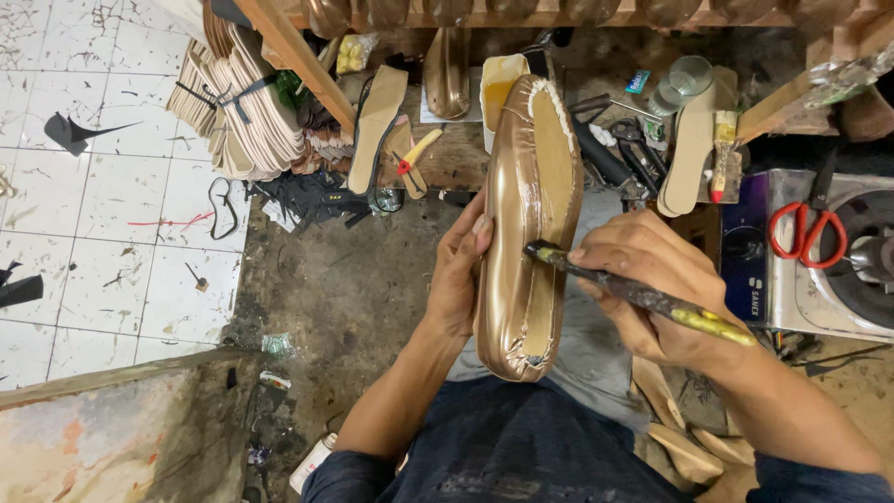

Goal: The person applies a yellowish adhesive to the inner edges of a brown shoe upper using a brush, repeatedly dipping the brush into a container. The person then uses red-handled scissors to cut a strip of tan material.

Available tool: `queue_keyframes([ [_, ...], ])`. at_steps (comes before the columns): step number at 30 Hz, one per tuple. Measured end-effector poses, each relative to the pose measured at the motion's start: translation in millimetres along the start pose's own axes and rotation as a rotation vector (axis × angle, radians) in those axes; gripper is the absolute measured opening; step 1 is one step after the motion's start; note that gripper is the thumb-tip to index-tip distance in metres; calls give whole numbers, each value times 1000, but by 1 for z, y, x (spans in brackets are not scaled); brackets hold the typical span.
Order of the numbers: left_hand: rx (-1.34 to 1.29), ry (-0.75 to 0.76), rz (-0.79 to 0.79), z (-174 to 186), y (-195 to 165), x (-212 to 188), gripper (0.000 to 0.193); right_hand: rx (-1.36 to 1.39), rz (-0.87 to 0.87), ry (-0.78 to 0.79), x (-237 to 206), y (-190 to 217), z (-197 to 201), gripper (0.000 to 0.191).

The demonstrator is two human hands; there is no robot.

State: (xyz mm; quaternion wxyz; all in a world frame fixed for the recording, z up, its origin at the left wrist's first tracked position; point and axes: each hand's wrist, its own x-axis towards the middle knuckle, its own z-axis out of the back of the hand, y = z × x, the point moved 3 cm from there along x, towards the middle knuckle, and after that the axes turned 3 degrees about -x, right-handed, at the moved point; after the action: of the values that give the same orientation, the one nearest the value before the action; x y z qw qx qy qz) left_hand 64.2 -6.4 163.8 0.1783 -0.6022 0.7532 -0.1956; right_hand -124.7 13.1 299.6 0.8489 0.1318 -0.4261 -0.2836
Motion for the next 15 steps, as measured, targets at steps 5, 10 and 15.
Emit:
queue_keyframes([
  [5, 25, -33, -7, 2, -1, 1, 73, 67, 48, 35, -2, 7, -1, 28],
  [10, 21, -21, -18, 5, 0, 4, 73, 84, 151, 31, -9, 11, -4, 29],
  [15, 25, -40, -15, 6, 0, 5, 72, 132, 155, 77, -18, 19, -6, 25],
])
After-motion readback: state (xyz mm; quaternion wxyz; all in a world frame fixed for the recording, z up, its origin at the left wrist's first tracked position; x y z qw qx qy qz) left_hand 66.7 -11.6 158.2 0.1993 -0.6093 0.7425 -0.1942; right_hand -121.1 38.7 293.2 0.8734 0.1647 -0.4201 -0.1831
